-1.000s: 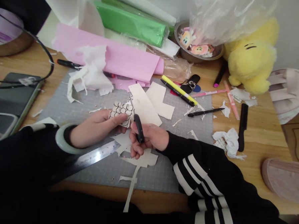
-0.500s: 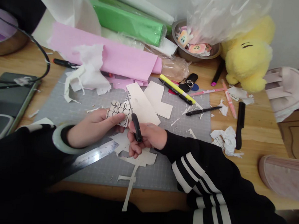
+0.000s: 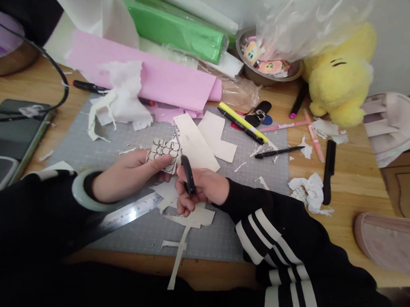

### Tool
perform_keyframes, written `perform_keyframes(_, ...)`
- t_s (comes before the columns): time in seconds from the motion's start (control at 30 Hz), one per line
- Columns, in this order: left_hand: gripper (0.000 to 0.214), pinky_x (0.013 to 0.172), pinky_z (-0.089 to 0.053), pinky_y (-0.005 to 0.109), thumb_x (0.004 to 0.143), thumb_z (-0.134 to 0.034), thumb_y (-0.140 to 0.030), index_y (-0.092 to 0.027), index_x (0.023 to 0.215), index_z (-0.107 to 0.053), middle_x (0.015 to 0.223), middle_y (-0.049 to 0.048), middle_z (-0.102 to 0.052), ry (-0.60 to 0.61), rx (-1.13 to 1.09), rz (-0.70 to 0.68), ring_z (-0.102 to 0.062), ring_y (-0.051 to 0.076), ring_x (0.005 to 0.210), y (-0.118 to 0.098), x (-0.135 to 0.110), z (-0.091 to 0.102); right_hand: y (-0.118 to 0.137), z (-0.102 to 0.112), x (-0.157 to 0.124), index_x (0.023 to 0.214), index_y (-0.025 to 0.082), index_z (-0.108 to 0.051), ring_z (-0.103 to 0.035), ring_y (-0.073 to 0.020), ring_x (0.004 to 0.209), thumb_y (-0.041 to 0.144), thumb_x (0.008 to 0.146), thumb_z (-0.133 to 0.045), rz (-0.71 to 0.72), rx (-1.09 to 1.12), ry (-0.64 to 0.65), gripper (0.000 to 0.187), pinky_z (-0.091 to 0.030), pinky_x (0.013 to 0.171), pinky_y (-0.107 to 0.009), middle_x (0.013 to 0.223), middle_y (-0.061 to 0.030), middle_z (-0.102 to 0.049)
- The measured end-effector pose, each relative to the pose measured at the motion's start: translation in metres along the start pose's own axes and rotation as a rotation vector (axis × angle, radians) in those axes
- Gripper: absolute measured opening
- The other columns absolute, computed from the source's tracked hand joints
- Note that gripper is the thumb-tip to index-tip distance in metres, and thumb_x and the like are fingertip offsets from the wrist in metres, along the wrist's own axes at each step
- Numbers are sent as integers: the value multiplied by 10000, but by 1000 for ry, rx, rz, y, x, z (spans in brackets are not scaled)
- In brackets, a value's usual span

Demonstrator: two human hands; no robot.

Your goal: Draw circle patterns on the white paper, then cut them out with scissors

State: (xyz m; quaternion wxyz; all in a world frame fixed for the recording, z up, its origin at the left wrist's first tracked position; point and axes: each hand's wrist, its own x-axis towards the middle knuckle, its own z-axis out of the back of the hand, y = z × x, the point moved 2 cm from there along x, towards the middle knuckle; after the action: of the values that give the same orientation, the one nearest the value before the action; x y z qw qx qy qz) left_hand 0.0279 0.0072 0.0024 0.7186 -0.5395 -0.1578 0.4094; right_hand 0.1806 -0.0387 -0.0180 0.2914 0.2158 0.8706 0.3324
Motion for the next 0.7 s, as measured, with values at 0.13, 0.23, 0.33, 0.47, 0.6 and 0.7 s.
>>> perform_keyframes(0.13, 445, 505, -377, 203, 860, -385, -433, -163, 566, -584, 513, -34, -517, -5, 10, 6, -463, 89, 474, 0, 0, 0, 0, 0, 0, 662, 154, -478, -567, -147, 497, 700, 677, -525, -8, -5, -16, 548, -505, 544, -321, 416, 29, -494)
perform_keyframes(0.23, 452, 510, -383, 201, 860, -382, -436, -164, 563, -586, 510, -35, -518, -5, 18, -1, -466, 89, 475, 1, 0, 0, 0, 0, 0, 664, 156, -476, -565, -151, 501, 697, 687, -518, -4, -13, -17, 543, -503, 553, -334, 421, 28, -492)
perform_keyframes(0.33, 454, 511, -382, 198, 859, -384, -439, -165, 560, -588, 494, -39, -506, -6, 14, 1, -455, 86, 463, 2, 0, 0, 0, 0, 0, 668, 156, -474, -568, -156, 508, 695, 695, -510, -4, -14, -13, 541, -506, 558, -339, 426, 26, -492)
perform_keyframes(0.47, 447, 492, -369, 193, 860, -389, -439, -165, 568, -588, 494, -41, -499, -5, -1, 15, -437, 82, 452, 3, 0, -1, -1, 1, 0, 672, 154, -470, -574, -153, 511, 701, 687, -514, -8, -8, -10, 549, -515, 558, -329, 433, 26, -496)
perform_keyframes(0.6, 445, 493, -366, 195, 862, -385, -431, -161, 564, -577, 505, -37, -500, 1, -1, 2, -450, 86, 469, 2, 0, -1, -1, 1, 0, 670, 158, -468, -577, -148, 501, 704, 687, -510, -2, -17, -6, 548, -521, 553, -320, 419, 36, -486)
perform_keyframes(0.7, 448, 502, -370, 197, 862, -384, -433, -157, 566, -577, 515, -34, -509, 3, 1, -2, -460, 88, 479, 1, 0, -1, 0, 0, 0, 668, 157, -471, -576, -149, 497, 702, 684, -517, -4, -20, -15, 547, -521, 545, -320, 410, 38, -483)
